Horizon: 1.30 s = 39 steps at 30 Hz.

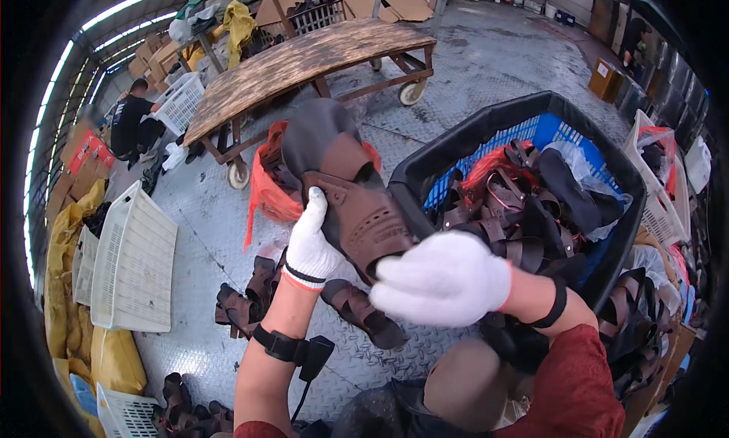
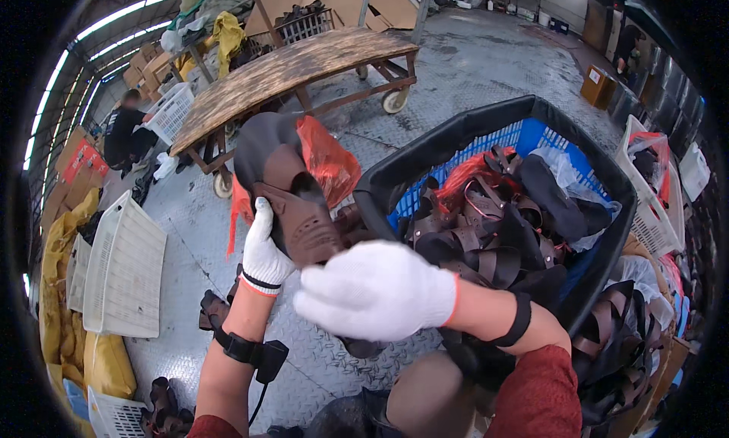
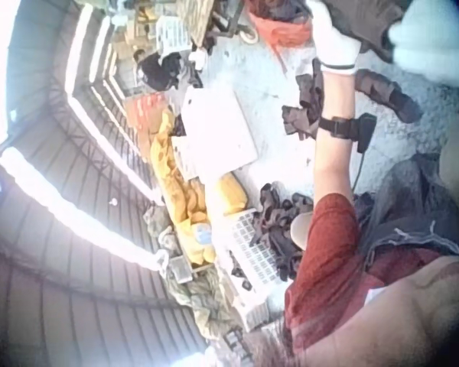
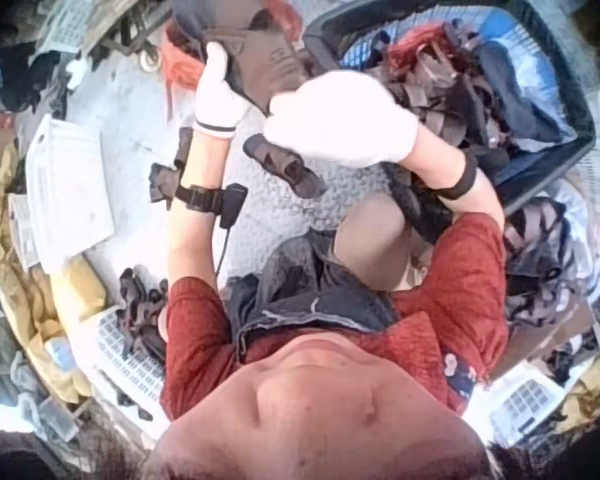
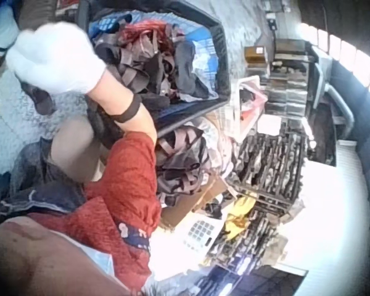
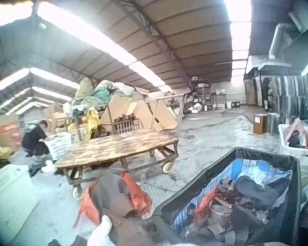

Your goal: Sort and bundle shoe upper components by size and pair in a manufacturing facility.

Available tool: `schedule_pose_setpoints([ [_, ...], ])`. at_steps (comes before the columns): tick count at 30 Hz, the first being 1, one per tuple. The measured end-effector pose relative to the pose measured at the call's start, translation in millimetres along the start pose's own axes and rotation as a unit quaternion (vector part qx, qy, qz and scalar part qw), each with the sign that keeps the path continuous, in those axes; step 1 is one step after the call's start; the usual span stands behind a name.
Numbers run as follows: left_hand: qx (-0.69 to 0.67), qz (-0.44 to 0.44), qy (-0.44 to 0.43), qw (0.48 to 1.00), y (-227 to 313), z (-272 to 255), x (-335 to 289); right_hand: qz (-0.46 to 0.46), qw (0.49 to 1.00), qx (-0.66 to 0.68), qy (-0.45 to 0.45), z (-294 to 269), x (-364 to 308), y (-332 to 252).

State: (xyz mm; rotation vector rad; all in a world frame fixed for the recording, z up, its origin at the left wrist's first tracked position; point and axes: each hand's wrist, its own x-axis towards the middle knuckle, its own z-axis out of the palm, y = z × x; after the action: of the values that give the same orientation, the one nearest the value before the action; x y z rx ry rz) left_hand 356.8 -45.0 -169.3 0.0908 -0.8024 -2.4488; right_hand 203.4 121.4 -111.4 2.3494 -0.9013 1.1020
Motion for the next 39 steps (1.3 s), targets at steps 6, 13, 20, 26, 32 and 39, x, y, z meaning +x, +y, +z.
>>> schedule_pose_setpoints([
  [6, -0.043, -0.005, 0.006, 0.999, 18, -49, -24, 0.442, 0.878, 0.019, 0.180, -47, -55, 97],
  [13, 0.494, -0.055, 0.439, 0.748, 23, -166, -72, 0.505, 0.752, -0.033, -0.422, 38, -206, 119],
  [20, 0.512, -0.053, 0.257, 0.818, 8, -82, -64, 0.608, 0.778, 0.046, -0.154, 0, -195, 132],
  [26, 0.555, 0.059, 0.058, 0.828, -26, 17, -22, 0.588, 0.732, 0.157, 0.307, -96, -126, 132],
  [32, 0.589, 0.026, -0.036, 0.807, -45, 59, 1, 0.483, 0.755, 0.103, 0.433, -130, -83, 121],
  [39, 0.609, -0.001, 0.012, 0.793, -39, 29, -20, 0.407, 0.706, -0.580, -0.002, -108, -166, 178],
])
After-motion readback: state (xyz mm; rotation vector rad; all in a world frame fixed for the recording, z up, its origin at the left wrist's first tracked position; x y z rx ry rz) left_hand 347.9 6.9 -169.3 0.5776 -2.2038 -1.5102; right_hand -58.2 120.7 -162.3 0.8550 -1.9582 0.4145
